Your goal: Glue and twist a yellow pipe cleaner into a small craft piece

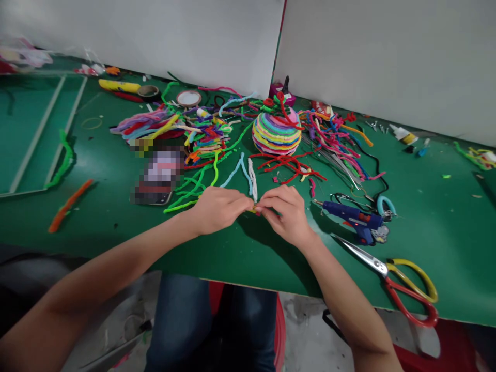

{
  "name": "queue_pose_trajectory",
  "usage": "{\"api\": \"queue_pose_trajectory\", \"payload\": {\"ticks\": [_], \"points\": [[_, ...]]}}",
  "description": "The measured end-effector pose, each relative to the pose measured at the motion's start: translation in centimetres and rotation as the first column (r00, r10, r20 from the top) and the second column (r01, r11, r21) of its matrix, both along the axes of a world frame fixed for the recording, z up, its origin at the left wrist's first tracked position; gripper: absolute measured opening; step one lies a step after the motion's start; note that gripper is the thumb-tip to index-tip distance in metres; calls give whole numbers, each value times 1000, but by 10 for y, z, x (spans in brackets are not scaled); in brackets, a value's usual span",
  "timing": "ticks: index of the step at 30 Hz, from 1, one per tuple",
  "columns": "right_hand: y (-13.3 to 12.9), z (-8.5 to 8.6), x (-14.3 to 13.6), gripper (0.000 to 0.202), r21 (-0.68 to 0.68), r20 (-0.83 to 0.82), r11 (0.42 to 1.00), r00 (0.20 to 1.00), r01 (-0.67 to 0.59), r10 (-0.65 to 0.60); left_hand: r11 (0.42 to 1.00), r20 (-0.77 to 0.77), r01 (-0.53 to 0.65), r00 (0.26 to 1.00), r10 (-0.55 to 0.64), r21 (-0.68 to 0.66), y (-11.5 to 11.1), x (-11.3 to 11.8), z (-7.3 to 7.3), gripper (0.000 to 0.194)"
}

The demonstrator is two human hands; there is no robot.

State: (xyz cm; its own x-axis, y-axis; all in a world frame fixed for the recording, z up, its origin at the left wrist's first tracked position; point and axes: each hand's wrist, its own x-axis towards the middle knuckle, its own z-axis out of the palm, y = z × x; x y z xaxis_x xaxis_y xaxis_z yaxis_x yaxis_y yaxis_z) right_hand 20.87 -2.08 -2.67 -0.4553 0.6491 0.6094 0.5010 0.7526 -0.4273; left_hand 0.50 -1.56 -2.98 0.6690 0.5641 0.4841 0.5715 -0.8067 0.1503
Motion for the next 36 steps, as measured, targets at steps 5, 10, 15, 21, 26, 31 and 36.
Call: {"api": "queue_pose_trajectory", "payload": {"ticks": [5,10,15,21,26,31,36], "points": [[1,1,3,57,-166,-168,986,986,-15,-13,953,74,-12,997,36,-303,0,-1,5,17],[0,2,5,45,-235,-413,971,900,40,-137,849,134,29,990,49,-527,0,-1,14,21],[-1,3,4,19,-43,-203,999,979,25,-34,772,190,81,980,52,-631,1,0,17,20],[0,2,0,21,60,-81,998,996,-22,27,672,258,166,965,38,-722,2,-1,18,21],[3,-2,2,21,113,-53,991,996,-67,73,598,294,248,955,-21,-762,2,-1,17,22],[3,-7,2,17,154,-39,987,998,-48,54,516,341,305,940,-26,-801,3,-1,16,24],[0,-8,2,8,221,42,975,999,-36,27,381,372,347,928,-10,-857,3,0,17,23]]}}
